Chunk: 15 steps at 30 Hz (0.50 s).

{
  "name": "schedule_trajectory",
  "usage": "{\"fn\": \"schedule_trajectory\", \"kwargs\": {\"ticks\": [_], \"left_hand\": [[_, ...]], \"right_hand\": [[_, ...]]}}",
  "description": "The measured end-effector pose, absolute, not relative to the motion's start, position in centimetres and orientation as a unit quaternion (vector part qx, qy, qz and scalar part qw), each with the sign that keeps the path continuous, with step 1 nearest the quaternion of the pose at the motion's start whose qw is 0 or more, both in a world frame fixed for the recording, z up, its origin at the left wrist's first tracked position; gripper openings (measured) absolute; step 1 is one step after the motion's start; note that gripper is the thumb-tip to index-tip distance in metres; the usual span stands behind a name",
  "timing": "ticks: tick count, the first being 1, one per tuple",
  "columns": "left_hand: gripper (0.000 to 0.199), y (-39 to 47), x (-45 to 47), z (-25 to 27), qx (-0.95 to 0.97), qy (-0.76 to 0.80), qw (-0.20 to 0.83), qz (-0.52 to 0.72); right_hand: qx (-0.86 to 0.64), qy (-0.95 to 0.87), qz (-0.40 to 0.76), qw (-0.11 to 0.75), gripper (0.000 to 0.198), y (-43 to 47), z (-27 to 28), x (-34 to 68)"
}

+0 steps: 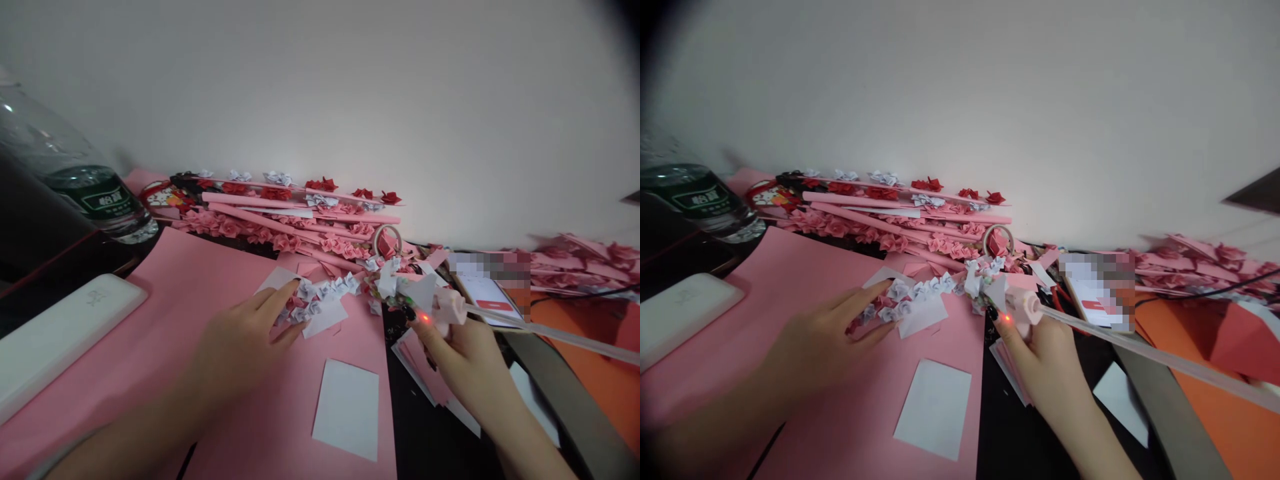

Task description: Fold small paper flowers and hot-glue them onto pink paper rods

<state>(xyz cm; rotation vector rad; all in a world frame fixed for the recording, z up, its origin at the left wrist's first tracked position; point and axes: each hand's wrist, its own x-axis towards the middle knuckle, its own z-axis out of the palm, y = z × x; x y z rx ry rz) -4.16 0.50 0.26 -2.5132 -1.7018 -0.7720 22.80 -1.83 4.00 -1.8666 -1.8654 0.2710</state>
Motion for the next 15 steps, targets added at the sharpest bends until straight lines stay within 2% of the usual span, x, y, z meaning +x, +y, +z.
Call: {"fn": "schedule_trajectory", "kwargs": {"ticks": [8,15], "left_hand": [[0.039,0.06,-3.89,0.79,-0.806,-0.542,-0.013,-0.237],[0.038,0.07,-3.83,0.89,-0.803,-0.551,-0.025,-0.226]], "right_hand": [[-0.677,-0.701,0.035,0.221,0.052,-1.79,3.92,22.54],[-0.688,-0.694,0.034,0.207,0.053,-1.92,3.76,22.52]]}}
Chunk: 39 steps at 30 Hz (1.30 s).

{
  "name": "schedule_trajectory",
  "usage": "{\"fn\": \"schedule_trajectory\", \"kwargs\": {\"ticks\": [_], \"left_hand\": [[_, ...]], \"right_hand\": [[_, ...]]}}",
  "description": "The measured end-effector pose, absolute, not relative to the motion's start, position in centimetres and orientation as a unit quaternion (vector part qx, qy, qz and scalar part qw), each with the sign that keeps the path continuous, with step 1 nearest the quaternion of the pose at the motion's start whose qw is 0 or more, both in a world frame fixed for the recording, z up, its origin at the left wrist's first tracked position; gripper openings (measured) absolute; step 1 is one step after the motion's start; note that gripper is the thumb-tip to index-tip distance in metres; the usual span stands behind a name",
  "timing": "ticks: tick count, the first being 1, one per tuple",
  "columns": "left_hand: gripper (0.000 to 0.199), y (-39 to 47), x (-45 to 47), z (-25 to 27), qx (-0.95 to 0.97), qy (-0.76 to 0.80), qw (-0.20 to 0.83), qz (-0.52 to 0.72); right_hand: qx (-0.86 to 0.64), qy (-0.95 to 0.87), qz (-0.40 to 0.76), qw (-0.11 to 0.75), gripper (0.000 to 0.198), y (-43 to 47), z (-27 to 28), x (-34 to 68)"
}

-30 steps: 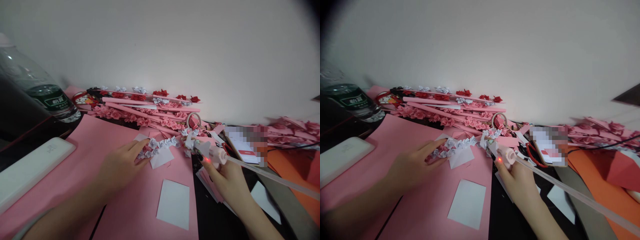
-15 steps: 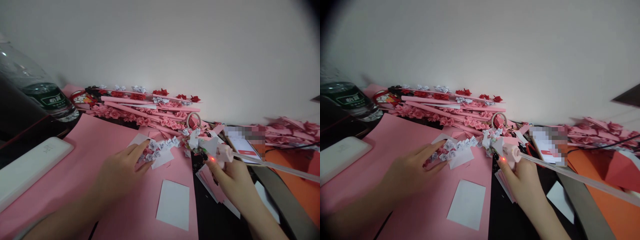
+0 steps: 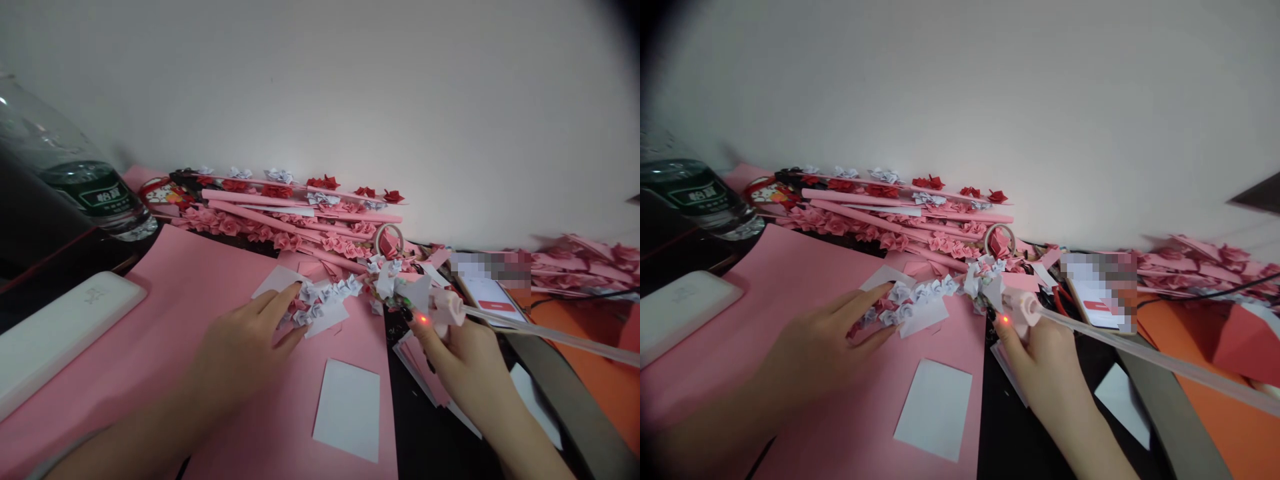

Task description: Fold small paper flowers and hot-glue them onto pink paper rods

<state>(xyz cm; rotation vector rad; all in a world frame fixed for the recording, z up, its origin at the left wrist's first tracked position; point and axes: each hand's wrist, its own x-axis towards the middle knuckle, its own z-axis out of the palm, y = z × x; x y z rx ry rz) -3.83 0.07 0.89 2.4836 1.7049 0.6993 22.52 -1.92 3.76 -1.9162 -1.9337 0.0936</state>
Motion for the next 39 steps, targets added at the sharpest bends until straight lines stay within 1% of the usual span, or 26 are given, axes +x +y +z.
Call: {"fn": "schedule_trajectory", "kwargs": {"ticks": [5,14,19,22,28,33,36,39], "left_hand": [[0.037,-0.1,-3.8,1.3,0.795,0.571,0.051,0.197],[0.040,-0.1,-3.8,1.1,0.802,0.562,0.029,0.199],[0.042,-0.1,-4.0,0.9,0.793,0.570,0.054,0.210],[0.039,0.2,-3.9,1.3,0.781,0.571,0.129,0.218],[0.034,0.6,-3.4,3.1,0.700,0.575,0.357,0.227],[0.044,0.4,-2.9,3.3,0.624,0.549,0.513,0.216],[0.044,0.2,-2.8,3.0,0.594,0.534,0.563,0.211],[0.040,0.1,-2.7,2.8,0.588,0.511,0.589,0.216]], "right_hand": [[-0.684,-0.699,0.053,0.204,0.050,-1.9,3.9,22.6],[-0.673,-0.707,0.026,0.213,0.044,-2.0,3.5,22.2],[-0.680,-0.694,0.051,0.232,0.045,-2.2,3.7,22.3],[-0.686,-0.676,0.061,0.263,0.044,-2.4,4.0,22.3],[-0.702,-0.643,0.085,0.293,0.041,-2.8,4.0,22.6],[-0.700,-0.615,0.135,0.337,0.038,-3.1,3.8,22.8],[-0.688,-0.618,0.134,0.355,0.035,-3.2,3.9,22.8],[-0.675,-0.639,0.115,0.350,0.034,-3.2,4.2,22.7]]}}
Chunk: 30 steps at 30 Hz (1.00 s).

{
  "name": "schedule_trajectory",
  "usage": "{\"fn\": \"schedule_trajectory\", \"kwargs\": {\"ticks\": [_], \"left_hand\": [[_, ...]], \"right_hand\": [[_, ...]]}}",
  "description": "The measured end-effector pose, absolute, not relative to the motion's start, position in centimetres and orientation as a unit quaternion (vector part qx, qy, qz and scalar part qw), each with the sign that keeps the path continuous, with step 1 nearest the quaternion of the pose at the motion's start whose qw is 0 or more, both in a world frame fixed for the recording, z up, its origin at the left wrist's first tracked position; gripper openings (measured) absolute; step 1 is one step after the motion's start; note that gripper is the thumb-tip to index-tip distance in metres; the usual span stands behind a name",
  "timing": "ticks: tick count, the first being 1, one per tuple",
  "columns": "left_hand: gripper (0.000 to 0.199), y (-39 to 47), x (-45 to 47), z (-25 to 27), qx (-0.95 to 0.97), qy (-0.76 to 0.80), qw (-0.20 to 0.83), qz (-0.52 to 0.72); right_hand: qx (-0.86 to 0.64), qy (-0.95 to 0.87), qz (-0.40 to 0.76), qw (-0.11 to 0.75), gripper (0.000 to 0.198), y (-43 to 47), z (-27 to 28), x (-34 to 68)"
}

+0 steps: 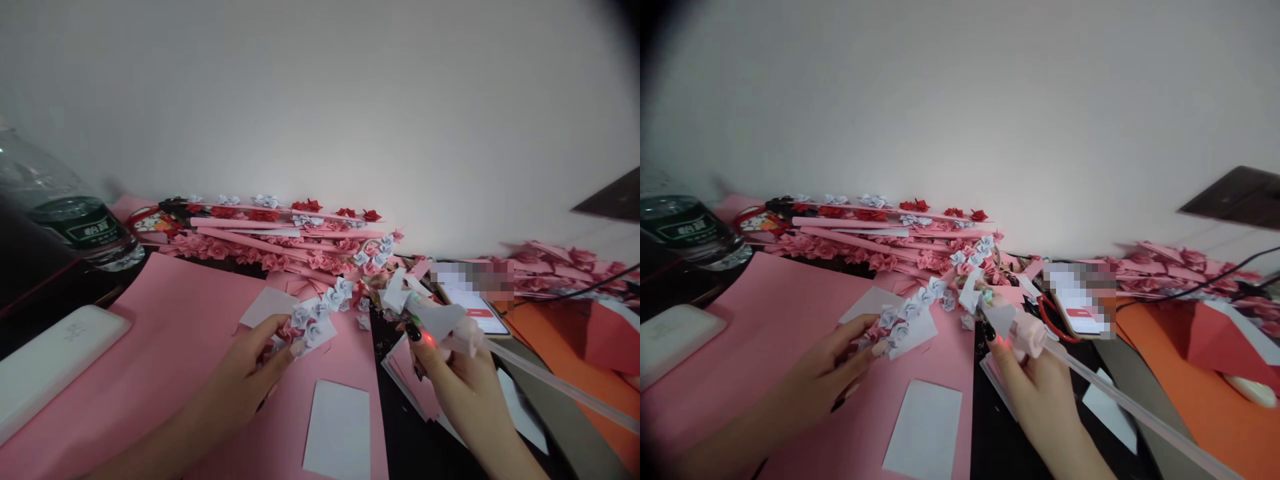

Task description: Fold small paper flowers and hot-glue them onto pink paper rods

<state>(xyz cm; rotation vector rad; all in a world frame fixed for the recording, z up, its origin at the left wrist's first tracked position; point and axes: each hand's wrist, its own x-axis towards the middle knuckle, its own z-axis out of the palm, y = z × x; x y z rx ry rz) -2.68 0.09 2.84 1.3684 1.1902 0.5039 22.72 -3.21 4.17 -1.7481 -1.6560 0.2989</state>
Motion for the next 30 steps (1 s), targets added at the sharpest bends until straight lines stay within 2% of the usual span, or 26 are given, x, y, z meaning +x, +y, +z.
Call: {"fn": "schedule_trajectory", "kwargs": {"ticks": [10,21,30], "left_hand": [[0.035,-0.44,-2.15,2.48,0.593,0.504,0.577,0.247],[0.033,-0.53,-1.92,2.29,0.643,0.521,0.494,0.266],[0.038,-0.47,-2.06,2.13,0.668,0.524,0.475,0.233]], "right_hand": [[-0.665,-0.680,0.037,0.308,0.038,-3.11,4.06,22.60],[-0.663,-0.684,0.038,0.300,0.038,-3.10,4.09,22.72],[-0.662,-0.685,0.027,0.302,0.036,-3.13,3.77,22.86]]}}
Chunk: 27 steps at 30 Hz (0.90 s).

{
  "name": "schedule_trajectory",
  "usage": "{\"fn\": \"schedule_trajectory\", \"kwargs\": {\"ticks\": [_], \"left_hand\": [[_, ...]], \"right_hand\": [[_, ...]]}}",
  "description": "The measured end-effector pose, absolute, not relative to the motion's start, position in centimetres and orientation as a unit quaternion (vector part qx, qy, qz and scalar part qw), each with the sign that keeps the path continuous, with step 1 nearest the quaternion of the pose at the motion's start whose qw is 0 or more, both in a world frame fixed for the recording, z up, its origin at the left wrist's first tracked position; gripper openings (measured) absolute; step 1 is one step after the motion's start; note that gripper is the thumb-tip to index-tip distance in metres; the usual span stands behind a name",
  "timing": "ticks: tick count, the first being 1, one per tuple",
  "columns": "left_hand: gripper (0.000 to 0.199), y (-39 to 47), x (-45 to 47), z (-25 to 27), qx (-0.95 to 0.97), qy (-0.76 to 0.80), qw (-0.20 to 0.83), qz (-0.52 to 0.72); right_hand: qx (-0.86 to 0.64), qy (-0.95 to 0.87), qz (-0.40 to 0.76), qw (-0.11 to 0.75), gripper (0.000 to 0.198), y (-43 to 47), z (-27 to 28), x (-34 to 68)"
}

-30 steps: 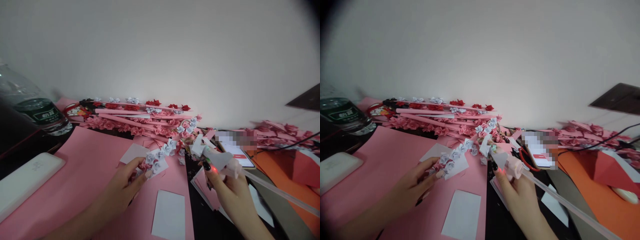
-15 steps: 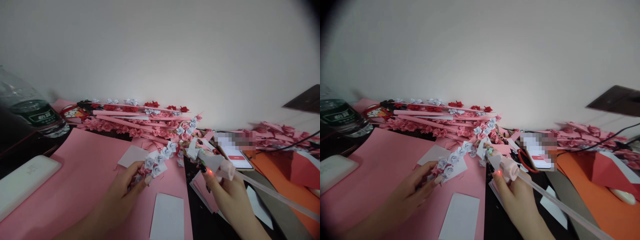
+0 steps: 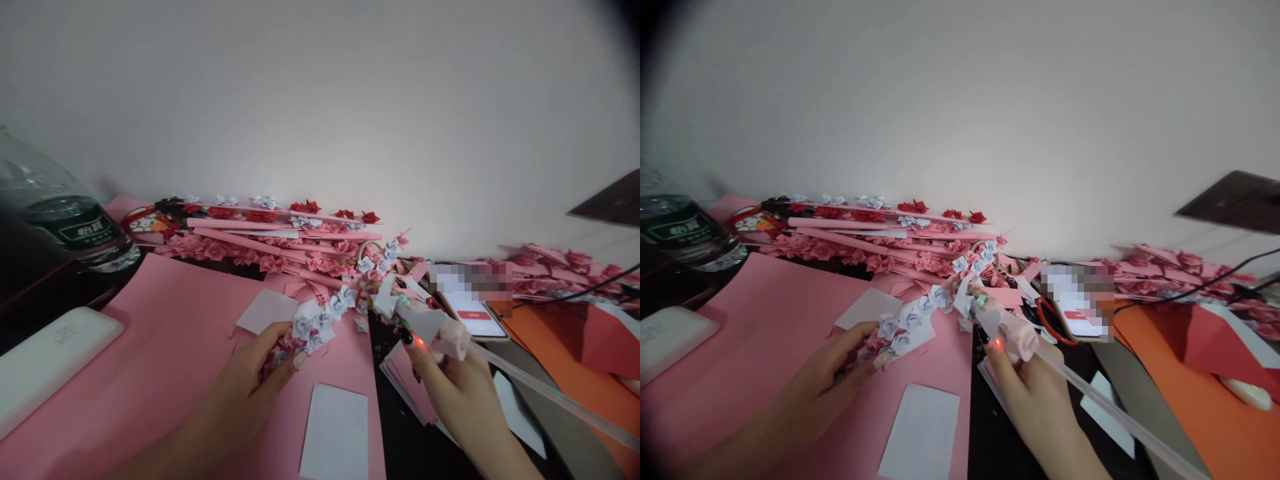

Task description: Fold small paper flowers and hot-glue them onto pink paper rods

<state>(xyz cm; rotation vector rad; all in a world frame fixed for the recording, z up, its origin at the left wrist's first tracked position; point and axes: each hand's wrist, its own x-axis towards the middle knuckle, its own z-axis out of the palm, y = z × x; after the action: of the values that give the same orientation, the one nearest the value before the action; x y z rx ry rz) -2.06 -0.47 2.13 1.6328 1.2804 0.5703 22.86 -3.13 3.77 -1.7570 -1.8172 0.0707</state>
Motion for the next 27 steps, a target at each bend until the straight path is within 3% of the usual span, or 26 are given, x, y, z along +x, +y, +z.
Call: {"fn": "schedule_trajectory", "kwargs": {"ticks": [27], "left_hand": [[0.030,-0.44,-2.18,1.85,0.734,0.526,0.359,0.236]], "right_hand": [[-0.661,-0.692,0.038,0.286,0.034,-2.87,4.01,22.68]]}}
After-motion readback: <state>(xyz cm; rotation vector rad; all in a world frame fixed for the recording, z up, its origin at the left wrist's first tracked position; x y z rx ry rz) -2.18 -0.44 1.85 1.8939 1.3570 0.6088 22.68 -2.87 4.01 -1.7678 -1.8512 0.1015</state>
